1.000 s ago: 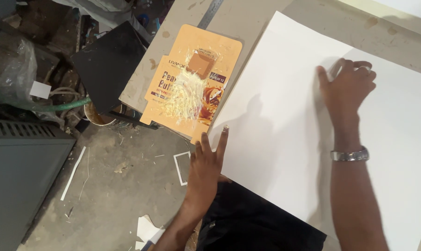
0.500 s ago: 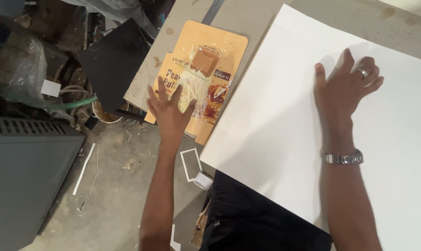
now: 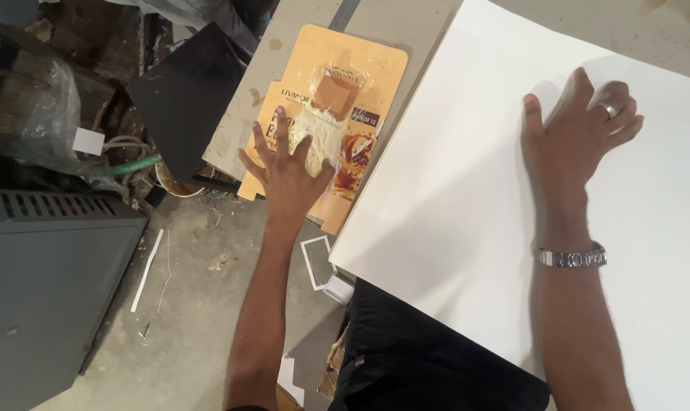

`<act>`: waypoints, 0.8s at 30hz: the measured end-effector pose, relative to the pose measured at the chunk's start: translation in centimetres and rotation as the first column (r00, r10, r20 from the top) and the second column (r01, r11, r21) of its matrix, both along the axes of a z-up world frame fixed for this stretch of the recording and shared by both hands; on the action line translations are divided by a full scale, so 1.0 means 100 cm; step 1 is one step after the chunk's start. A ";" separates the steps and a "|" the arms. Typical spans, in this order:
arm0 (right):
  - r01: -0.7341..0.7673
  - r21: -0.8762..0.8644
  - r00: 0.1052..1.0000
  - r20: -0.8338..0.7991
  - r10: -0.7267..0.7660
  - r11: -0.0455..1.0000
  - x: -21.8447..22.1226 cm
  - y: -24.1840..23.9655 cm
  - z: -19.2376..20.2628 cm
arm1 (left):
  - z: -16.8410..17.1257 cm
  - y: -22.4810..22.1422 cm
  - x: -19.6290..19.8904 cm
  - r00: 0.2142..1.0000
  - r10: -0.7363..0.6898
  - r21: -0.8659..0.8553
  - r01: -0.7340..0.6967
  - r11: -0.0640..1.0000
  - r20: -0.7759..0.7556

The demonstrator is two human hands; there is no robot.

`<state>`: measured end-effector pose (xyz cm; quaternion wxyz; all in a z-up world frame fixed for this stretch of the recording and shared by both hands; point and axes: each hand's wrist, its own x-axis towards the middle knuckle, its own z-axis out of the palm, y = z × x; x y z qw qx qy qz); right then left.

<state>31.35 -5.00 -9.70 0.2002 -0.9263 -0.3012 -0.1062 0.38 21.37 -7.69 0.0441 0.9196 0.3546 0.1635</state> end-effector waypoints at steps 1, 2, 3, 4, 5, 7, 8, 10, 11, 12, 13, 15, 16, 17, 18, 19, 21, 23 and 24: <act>-0.001 0.002 1.000 -0.001 0.001 1.000 0.001 0.000 -0.002 | 0.002 -0.001 -0.001 1.000 0.001 0.002 -0.001 1.000 -0.001; -0.001 -0.004 1.000 0.006 0.001 1.000 0.001 -0.001 -0.004 | 0.004 -0.001 -0.001 1.000 0.003 -0.006 -0.003 1.000 0.003; -0.001 -0.009 1.000 0.013 0.001 1.000 0.001 -0.001 -0.006 | 0.005 -0.001 -0.001 1.000 0.006 -0.014 -0.006 1.000 0.007; 0.002 -0.007 1.000 0.013 -0.002 1.000 0.001 -0.001 -0.005 | 0.005 0.000 -0.002 1.000 0.003 -0.012 -0.003 1.000 0.007; 0.002 -0.007 1.000 0.028 -0.002 1.000 0.001 0.000 -0.004 | 0.004 0.002 -0.003 0.999 -0.002 -0.027 0.003 1.000 0.045; 0.004 -0.014 0.999 0.041 -0.003 1.000 0.000 -0.001 0.000 | -0.003 0.005 -0.008 0.997 -0.008 -0.049 0.012 0.999 0.081; 0.007 0.002 1.000 0.001 -0.007 1.000 -0.002 0.001 0.003 | -0.007 0.009 -0.011 0.991 -0.015 -0.070 0.024 0.997 0.134; 0.009 0.019 0.999 -0.038 -0.008 1.000 -0.002 0.002 0.005 | -0.012 0.016 -0.017 0.982 -0.020 -0.089 0.037 0.995 0.187; 0.008 0.021 0.999 -0.031 -0.008 1.000 -0.002 0.002 0.004 | -0.011 0.020 -0.019 0.974 -0.022 -0.116 0.049 0.992 0.225; 0.007 0.022 1.000 -0.024 -0.006 1.000 -0.001 0.002 0.003 | -0.011 0.023 -0.022 0.965 -0.022 -0.142 0.062 0.988 0.262; 0.005 0.023 1.000 -0.024 -0.004 1.000 0.000 0.001 0.001 | -0.006 0.023 -0.025 0.965 -0.021 -0.142 0.060 0.988 0.262; 0.005 0.017 1.000 -0.003 -0.005 1.000 0.003 0.000 -0.003 | 0.002 0.025 -0.029 0.941 -0.052 -0.209 0.127 0.970 0.334; 0.006 0.017 1.000 -0.004 -0.006 1.000 0.004 0.000 -0.005 | 0.015 0.022 -0.031 0.942 -0.053 -0.209 0.128 0.969 0.333; 0.004 0.010 1.000 0.016 -0.005 1.000 0.004 0.000 -0.007 | 0.027 0.018 -0.033 0.933 -0.069 -0.217 0.154 0.964 0.354; 0.002 0.001 0.999 0.035 -0.002 1.000 0.005 -0.001 -0.009 | 0.038 0.013 -0.036 0.924 -0.083 -0.227 0.178 0.958 0.373; 0.002 0.000 0.999 0.033 -0.002 1.000 0.003 -0.001 -0.008 | 0.045 0.010 -0.038 0.925 -0.083 -0.229 0.178 0.957 0.371; 0.012 -0.009 1.000 0.006 -0.012 1.000 0.002 0.000 -0.004 | 0.060 0.002 -0.044 0.925 -0.118 -0.182 0.194 0.964 0.360; 0.003 -0.008 1.000 0.010 -0.003 1.000 0.003 -0.002 -0.008 | 0.048 -0.003 -0.049 0.933 -0.135 -0.152 0.194 0.969 0.334; -0.002 -0.005 1.000 0.017 0.002 1.000 0.004 -0.002 -0.009 | 0.043 -0.005 -0.052 0.939 -0.155 -0.118 0.199 0.973 0.309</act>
